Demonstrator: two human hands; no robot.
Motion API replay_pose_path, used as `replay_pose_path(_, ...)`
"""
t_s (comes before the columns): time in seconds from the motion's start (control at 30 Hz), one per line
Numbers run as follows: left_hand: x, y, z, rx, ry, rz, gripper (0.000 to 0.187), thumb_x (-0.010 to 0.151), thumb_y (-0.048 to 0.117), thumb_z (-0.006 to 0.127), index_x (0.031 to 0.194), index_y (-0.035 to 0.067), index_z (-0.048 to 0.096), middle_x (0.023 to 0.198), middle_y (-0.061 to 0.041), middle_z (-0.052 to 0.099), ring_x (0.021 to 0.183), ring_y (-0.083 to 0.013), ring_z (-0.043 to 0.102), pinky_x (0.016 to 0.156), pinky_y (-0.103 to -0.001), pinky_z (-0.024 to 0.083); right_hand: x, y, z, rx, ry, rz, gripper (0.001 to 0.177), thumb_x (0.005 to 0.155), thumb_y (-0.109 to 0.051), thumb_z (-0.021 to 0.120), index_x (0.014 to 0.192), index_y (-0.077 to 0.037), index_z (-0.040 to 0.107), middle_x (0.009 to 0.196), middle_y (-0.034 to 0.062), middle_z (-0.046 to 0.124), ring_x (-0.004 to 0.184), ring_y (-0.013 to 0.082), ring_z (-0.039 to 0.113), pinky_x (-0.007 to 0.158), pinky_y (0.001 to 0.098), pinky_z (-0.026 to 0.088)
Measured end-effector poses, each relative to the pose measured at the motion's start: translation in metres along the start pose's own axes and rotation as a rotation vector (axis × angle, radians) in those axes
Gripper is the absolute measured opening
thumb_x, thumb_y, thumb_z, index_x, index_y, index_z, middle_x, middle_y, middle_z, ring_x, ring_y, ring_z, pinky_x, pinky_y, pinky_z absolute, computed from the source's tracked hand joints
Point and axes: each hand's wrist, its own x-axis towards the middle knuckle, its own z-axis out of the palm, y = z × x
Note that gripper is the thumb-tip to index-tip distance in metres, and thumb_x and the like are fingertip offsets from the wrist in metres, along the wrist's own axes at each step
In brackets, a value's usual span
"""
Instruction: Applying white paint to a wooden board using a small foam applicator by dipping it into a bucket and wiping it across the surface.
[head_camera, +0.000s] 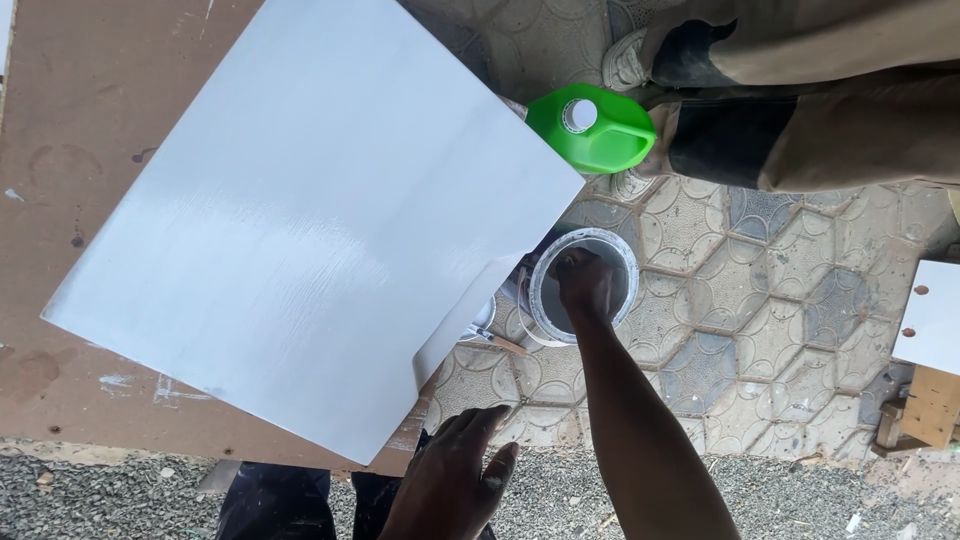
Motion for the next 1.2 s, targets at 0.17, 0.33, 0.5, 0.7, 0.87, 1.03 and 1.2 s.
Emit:
replay_pose_path(0.17,-0.004,0.000,-0.004,0.009,-0.075,-0.095,0.047,0.096,0.030,0.062,0.142,0.021,0.054,0.133,-0.001,0.067,0.124,-0.0253,0.061,0.093,-0.052,0.054,0.001,-0.005,-0.002,-0.011,-0.050,0.027,0.023,0.084,-0.021,0.057,0.082,-0.020,0.080,0.079,0.0024,0.079,0.072,0.0182,0.070,0.066,0.0359,0.051)
replay_pose_path(0.33,-0.007,-0.003,-0.002,0.000,-0.078,-0.086,0.047,0.097,0.033,0.058,0.142,0.021,0.054,0.135,-0.002,0.065,0.124,-0.0264,0.060,0.094,-0.051,0.053,0.032,0.024,0.005,0.106,-0.030,0.336,0.017,0.072,-0.030,0.069,0.079,-0.024,0.083,0.071,-0.0008,0.077,0.069,0.0118,0.071,0.069,0.0297,0.052)
replay_pose_path(0.5,-0.005,-0.001,-0.001,-0.014,-0.016,-0.038,0.042,0.096,0.030,0.060,0.137,0.019,0.058,0.130,-0.003,0.068,0.119,-0.0267,0.063,0.090,-0.051,0.055,0.004,-0.006,-0.043,0.832,-0.255,0.786,0.026,0.074,-0.009,0.043,0.061,-0.022,0.024,0.055,-0.0025,0.020,0.047,0.0112,0.023,0.044,0.0258,0.010)
replay_pose_path(0.7,-0.005,0.008,0.000,0.003,-0.040,-0.065,0.041,0.097,0.034,0.059,0.136,0.021,0.059,0.131,0.001,0.067,0.121,-0.0243,0.062,0.085,-0.053,0.056,0.008,0.005,-0.038,0.763,-0.436,0.777,0.017,0.077,-0.010,0.043,0.065,-0.020,0.035,0.060,0.0006,0.036,0.050,0.0128,0.032,0.044,0.0242,0.014)
replay_pose_path(0.87,-0.007,0.006,-0.001,-0.002,-0.017,-0.019,0.040,0.097,0.031,0.060,0.134,0.017,0.060,0.128,-0.004,0.068,0.118,-0.0272,0.063,0.087,-0.052,0.056,0.014,0.006,-0.032,0.645,-0.541,0.726,0.017,0.077,-0.013,0.048,0.063,-0.017,0.038,0.056,0.0002,0.034,0.045,0.0131,0.029,0.041,0.0241,0.015)
replay_pose_path(1.03,-0.014,0.005,-0.010,-0.029,0.031,0.058,0.038,0.097,0.029,0.061,0.133,0.015,0.061,0.123,-0.006,0.070,0.112,-0.0285,0.066,0.086,-0.048,0.056,0.014,0.012,-0.056,0.686,-0.668,0.686,0.017,0.079,-0.018,0.051,0.065,-0.020,0.043,0.057,-0.0031,0.038,0.045,0.0117,0.028,0.037,0.0212,0.014)
replay_pose_path(1.2,-0.031,0.013,-0.052,-0.130,0.138,0.180,0.020,0.095,0.021,0.067,0.111,0.015,0.077,0.101,0.001,0.081,0.088,-0.0180,0.077,0.074,-0.034,0.060,-0.004,0.010,-0.092,1.009,-0.871,0.444,0.013,0.079,-0.017,0.057,0.068,-0.015,0.053,0.051,-0.0025,0.045,0.032,0.0082,0.029,0.030,0.0203,0.022)
